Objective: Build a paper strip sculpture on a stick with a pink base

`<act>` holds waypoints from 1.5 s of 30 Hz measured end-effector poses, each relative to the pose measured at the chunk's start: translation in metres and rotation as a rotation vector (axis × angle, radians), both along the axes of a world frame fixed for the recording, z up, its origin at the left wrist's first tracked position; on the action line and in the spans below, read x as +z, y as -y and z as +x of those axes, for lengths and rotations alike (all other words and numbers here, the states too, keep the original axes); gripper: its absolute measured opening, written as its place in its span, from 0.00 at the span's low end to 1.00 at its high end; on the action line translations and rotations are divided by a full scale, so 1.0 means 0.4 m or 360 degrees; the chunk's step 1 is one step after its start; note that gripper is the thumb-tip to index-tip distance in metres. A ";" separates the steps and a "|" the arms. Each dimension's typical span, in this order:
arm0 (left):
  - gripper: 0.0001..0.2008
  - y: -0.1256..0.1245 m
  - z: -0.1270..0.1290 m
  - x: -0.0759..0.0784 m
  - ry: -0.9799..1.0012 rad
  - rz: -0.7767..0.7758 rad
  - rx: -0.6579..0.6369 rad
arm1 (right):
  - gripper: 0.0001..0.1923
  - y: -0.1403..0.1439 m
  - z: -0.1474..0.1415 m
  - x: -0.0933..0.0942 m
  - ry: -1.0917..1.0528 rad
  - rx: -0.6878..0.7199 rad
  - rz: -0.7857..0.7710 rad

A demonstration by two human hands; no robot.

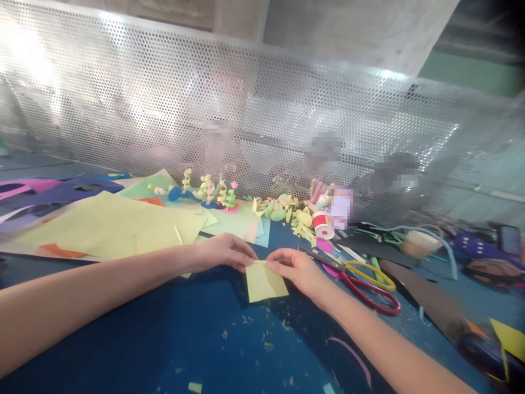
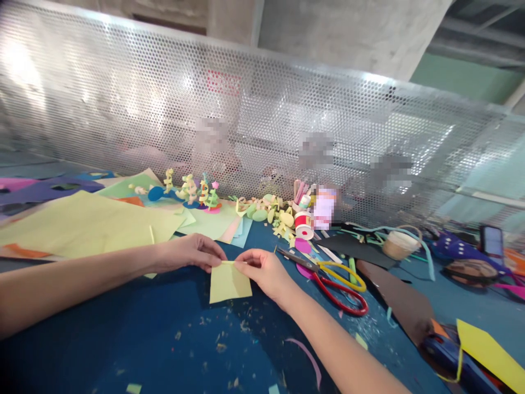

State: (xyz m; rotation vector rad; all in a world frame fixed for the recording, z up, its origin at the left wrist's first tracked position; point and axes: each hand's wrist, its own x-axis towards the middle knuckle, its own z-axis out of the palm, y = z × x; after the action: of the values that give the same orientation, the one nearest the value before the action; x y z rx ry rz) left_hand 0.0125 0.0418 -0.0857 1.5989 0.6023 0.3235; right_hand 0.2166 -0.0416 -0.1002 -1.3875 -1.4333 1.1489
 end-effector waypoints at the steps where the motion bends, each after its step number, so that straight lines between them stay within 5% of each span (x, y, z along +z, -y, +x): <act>1: 0.11 -0.001 0.000 -0.002 0.0009 0.0027 -0.0005 | 0.12 0.001 0.000 0.002 0.0017 0.0006 0.0002; 9: 0.12 -0.001 0.002 -0.019 0.0042 0.0177 0.0048 | 0.14 0.000 0.001 0.010 0.0143 0.0106 0.0000; 45: 0.12 -0.012 0.000 -0.020 0.0052 0.0016 0.0002 | 0.16 0.011 -0.011 0.033 0.0448 0.0112 0.0211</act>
State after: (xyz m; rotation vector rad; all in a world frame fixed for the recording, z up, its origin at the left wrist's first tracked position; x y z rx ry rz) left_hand 0.0125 0.0468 -0.0939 1.5998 0.5775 0.3531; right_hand 0.2123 -0.0461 -0.0870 -1.4564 -1.7359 0.9084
